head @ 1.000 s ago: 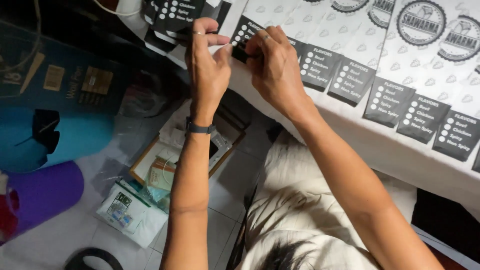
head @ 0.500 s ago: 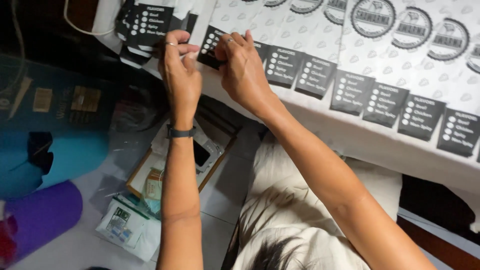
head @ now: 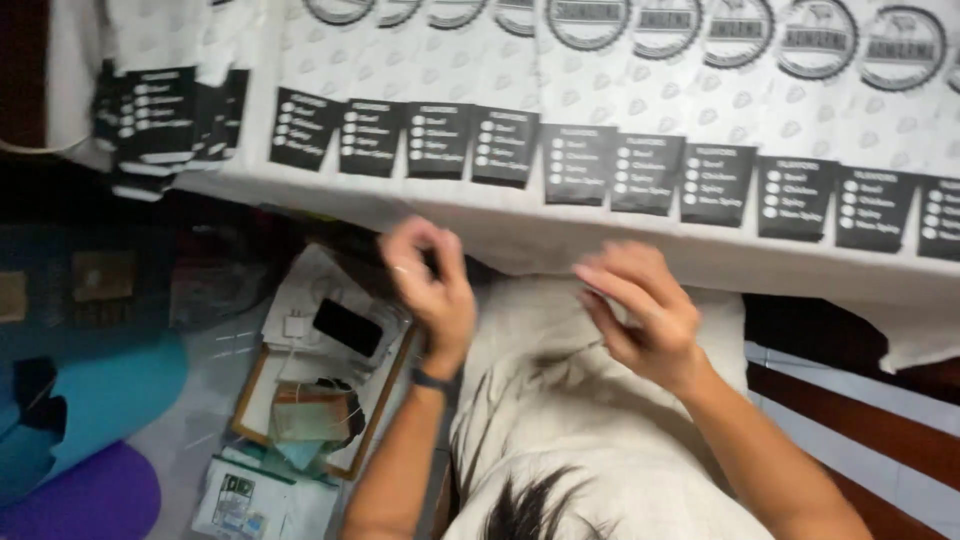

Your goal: Applying glue to the edges of printed paper sheets and folding them to assemble food packaging wraps.

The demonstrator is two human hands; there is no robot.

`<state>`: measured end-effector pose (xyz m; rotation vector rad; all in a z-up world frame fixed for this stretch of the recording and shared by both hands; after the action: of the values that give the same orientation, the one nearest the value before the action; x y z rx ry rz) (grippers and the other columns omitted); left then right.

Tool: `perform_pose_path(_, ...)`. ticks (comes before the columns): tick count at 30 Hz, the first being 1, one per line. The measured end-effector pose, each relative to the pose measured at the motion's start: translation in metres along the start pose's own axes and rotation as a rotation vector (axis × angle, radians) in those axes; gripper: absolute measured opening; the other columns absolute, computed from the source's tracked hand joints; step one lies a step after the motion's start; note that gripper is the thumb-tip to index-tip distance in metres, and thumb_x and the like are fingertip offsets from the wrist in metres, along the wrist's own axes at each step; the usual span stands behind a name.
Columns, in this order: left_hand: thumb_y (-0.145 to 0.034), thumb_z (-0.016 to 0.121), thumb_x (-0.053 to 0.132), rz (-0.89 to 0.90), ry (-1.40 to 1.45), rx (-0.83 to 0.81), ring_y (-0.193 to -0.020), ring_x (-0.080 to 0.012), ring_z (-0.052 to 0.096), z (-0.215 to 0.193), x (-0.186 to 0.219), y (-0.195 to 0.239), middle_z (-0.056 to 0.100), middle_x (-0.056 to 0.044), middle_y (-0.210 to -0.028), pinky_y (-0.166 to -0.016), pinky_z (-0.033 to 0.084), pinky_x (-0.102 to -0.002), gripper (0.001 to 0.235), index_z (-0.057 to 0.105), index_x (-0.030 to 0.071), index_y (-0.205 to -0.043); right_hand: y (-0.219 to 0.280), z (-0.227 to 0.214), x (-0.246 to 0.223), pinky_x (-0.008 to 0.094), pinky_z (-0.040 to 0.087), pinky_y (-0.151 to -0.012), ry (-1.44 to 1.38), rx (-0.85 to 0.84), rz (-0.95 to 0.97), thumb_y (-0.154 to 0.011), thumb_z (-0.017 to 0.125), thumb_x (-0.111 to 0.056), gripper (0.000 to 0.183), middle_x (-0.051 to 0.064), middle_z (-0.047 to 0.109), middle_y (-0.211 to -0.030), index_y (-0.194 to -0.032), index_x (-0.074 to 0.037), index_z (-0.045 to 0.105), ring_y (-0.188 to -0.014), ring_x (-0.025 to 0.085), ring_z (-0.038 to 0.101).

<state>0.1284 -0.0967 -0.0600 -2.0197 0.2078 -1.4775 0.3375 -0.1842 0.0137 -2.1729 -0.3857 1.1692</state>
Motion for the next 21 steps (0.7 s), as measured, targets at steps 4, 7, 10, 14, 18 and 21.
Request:
perform_pose_path(4,-0.099,0.069,0.01,-0.747,0.381,-0.184,-0.084,-0.0094,0.061,0.055,-0.03,0.129,0.063,-0.003,-0.097,-0.074,0.05,-0.026,0.018,0.056,0.007,-0.11,0.118,-0.038,0.063,0.04,0.056,-0.091,-0.045,0.08,0.751,-0.093,0.077,-0.008,0.014,0.014,0.077,-0.097,-0.106,-0.002,0.078,-0.093,0.026,0.074)
perform_pose_path(7,-0.098,0.07,0.016,-1.273,0.679,-0.34,-0.079,-0.0125,0.073,0.109,0.006,0.17,0.068,-0.002,-0.096,-0.064,0.055,-0.019,0.023,0.059,0.008,-0.116,0.18,-0.025,0.105,0.031,0.058,-0.092,-0.545,0.445,1.262,-0.103,0.061,-0.006,0.025,0.014,0.073,-0.11,-0.127,0.002,0.061,-0.095,0.019,0.073)
perform_pose_path(10,-0.096,0.07,0.006,-1.619,1.084,-0.261,-0.112,-0.0396,0.065,0.161,-0.013,0.199,0.062,-0.018,-0.111,-0.105,0.05,-0.052,0.019,0.062,-0.001,-0.112,0.167,-0.026,0.13,0.06,0.05,-0.105,-0.919,0.713,1.372,-0.102,0.066,-0.013,0.027,0.026,0.068,-0.117,-0.12,0.006,0.06,-0.109,0.04,0.068)
perform_pose_path(14,-0.095,0.069,0.007,-1.674,1.158,-0.255,-0.118,-0.0312,0.06,0.217,-0.071,0.235,0.061,-0.011,-0.119,-0.111,0.044,-0.046,0.023,0.067,0.0,-0.117,0.176,-0.023,0.174,0.058,0.045,-0.111,-1.058,0.829,1.283,-0.103,0.064,-0.015,0.024,0.018,0.069,-0.127,-0.124,-0.001,0.064,-0.121,0.038,0.065)
perform_pose_path(18,-0.092,0.07,-0.002,-1.723,1.189,-0.229,-0.118,-0.0346,0.06,0.247,-0.112,0.26,0.062,-0.016,-0.12,-0.112,0.042,-0.053,0.027,0.066,-0.001,-0.119,0.205,-0.019,0.233,0.063,0.038,-0.113,-1.202,0.933,1.196,-0.107,0.055,-0.009,0.026,0.015,0.064,-0.129,-0.132,-0.003,0.059,-0.124,0.039,0.057)
perform_pose_path(21,-0.095,0.067,0.003,-1.768,1.211,-0.188,-0.122,-0.0348,0.058,0.265,-0.153,0.295,0.061,-0.015,-0.122,-0.113,0.042,-0.055,0.027,0.066,0.003,-0.122,0.231,-0.013,0.27,0.062,0.043,-0.112,-1.184,0.941,1.183,-0.105,0.059,-0.008,0.025,0.012,0.066,-0.127,-0.129,-0.005,0.063,-0.121,0.037,0.061)
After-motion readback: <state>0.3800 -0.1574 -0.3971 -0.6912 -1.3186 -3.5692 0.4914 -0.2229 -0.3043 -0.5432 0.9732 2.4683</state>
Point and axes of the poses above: each hand's wrist, its own y-axis away from the middle knuckle, its own z-axis out of the palm, x = y × z, the point moved 4 cm from there along -y, towards the middle knuckle
